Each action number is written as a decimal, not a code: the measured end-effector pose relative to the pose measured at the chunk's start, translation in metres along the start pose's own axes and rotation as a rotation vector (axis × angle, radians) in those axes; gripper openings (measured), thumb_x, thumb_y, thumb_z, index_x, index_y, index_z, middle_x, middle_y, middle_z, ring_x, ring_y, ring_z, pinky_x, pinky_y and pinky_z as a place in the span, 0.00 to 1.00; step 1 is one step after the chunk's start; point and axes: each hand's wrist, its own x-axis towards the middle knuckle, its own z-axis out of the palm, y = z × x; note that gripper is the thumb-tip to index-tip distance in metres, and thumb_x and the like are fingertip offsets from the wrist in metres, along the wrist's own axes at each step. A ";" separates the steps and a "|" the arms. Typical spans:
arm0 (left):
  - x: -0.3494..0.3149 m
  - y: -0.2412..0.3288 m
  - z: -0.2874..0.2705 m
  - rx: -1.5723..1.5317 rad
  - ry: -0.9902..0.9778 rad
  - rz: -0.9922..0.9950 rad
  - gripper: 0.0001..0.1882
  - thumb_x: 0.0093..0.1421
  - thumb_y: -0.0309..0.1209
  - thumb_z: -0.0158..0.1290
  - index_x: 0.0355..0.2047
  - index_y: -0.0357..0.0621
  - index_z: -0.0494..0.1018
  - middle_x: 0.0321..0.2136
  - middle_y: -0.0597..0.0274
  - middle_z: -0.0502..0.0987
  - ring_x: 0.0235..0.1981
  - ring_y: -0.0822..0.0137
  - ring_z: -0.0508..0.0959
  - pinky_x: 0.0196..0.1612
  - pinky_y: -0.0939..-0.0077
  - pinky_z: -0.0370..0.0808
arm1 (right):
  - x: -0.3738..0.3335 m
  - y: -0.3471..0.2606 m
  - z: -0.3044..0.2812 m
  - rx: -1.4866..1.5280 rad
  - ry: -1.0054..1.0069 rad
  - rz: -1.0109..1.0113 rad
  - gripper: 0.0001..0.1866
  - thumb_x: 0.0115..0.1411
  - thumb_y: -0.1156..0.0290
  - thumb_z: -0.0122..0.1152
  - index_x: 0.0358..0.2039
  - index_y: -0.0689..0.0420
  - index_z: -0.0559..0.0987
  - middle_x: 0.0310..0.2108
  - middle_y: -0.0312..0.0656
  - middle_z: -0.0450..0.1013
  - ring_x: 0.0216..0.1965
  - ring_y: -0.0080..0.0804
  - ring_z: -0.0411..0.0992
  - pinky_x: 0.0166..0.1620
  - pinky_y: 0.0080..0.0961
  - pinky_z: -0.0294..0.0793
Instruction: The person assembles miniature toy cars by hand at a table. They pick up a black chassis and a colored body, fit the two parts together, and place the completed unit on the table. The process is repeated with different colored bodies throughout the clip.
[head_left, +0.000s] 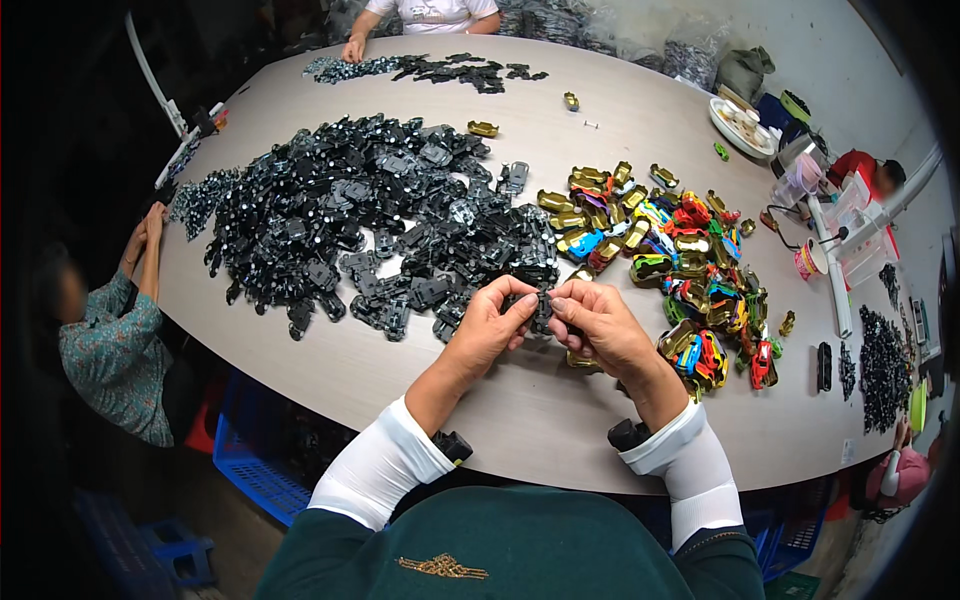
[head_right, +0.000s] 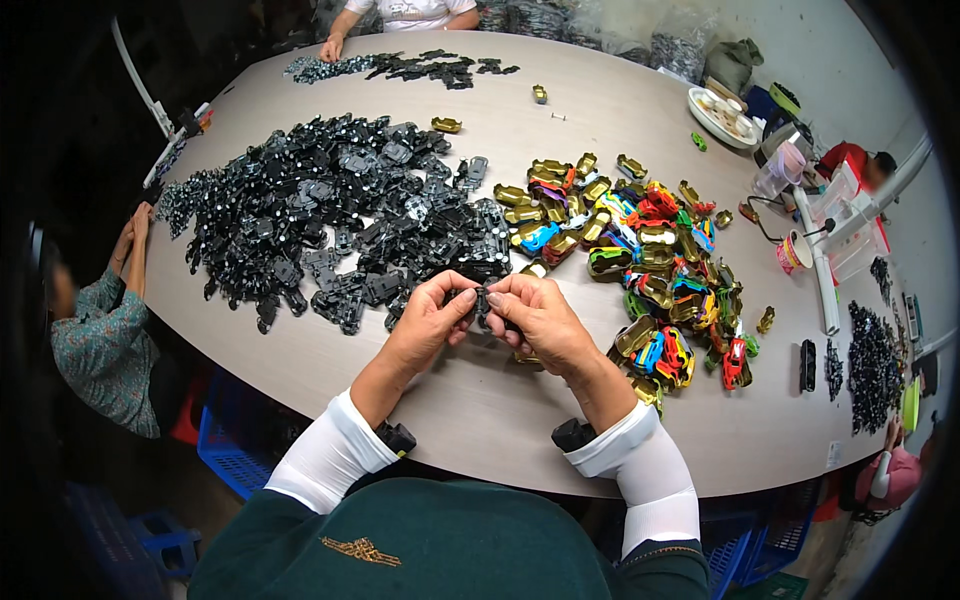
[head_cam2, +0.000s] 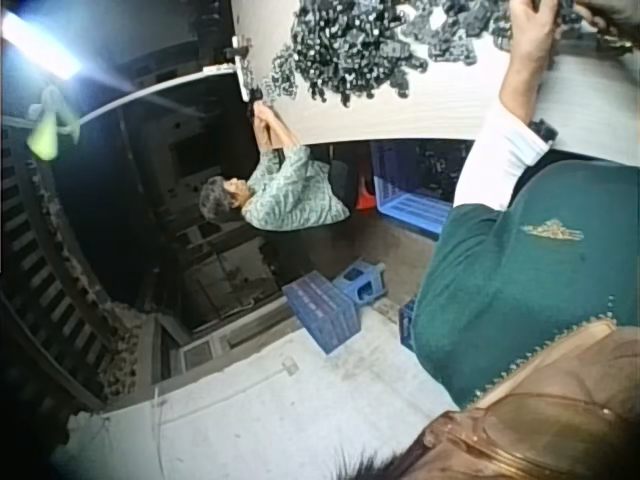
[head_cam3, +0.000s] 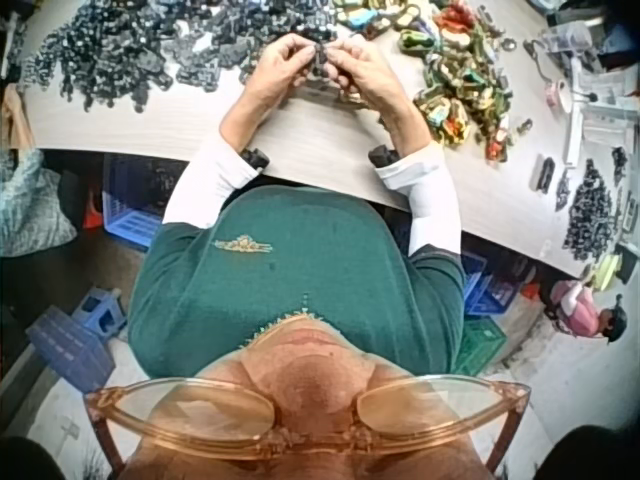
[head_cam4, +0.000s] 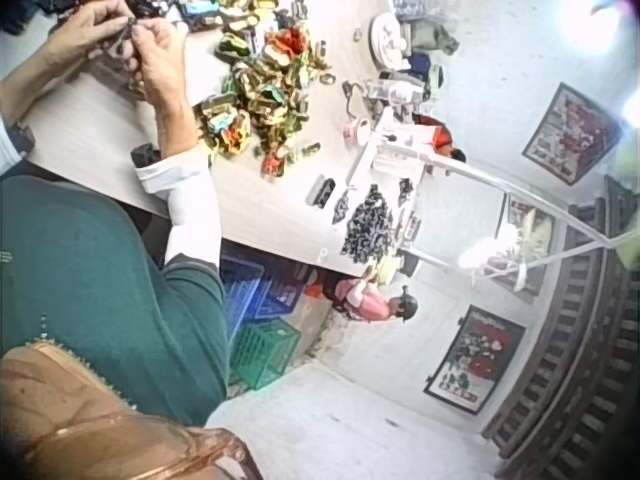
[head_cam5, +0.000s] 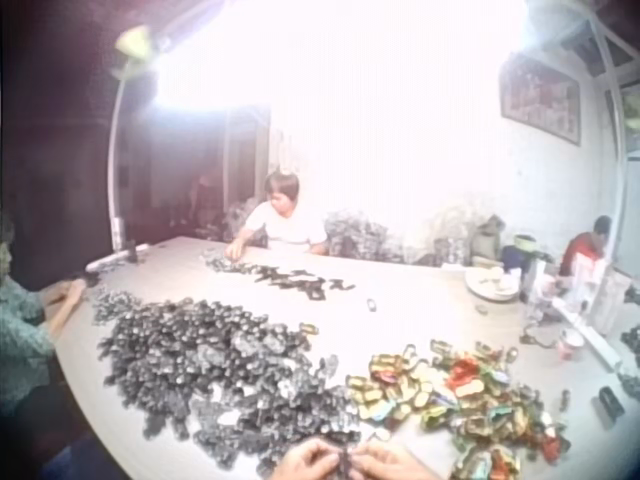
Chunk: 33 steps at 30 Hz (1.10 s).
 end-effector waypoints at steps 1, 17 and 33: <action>-0.001 0.000 -0.001 0.023 -0.003 -0.006 0.08 0.64 0.31 0.53 0.39 0.41 0.70 0.23 0.69 0.71 0.21 0.83 0.68 0.19 0.89 0.64 | 0.000 0.001 0.001 -0.040 0.016 -0.021 0.08 0.65 0.69 0.55 0.39 0.60 0.73 0.20 0.32 0.70 0.15 0.12 0.61 0.16 0.10 0.57; 0.004 -0.003 -0.003 0.602 0.179 0.211 0.07 0.60 0.27 0.55 0.35 0.36 0.72 0.29 0.65 0.75 0.31 0.77 0.71 0.36 0.81 0.70 | 0.005 0.003 0.002 -0.224 0.056 0.094 0.07 0.64 0.69 0.55 0.37 0.59 0.76 0.19 0.32 0.72 0.15 0.12 0.64 0.14 0.11 0.59; -0.001 0.019 0.003 -0.315 0.096 0.080 0.16 0.64 0.31 0.53 0.50 0.41 0.68 0.28 0.67 0.74 0.24 0.78 0.73 0.23 0.87 0.69 | 0.006 0.004 -0.001 -0.052 0.061 -0.180 0.06 0.65 0.71 0.54 0.36 0.59 0.76 0.26 0.33 0.73 0.23 0.16 0.70 0.25 0.12 0.70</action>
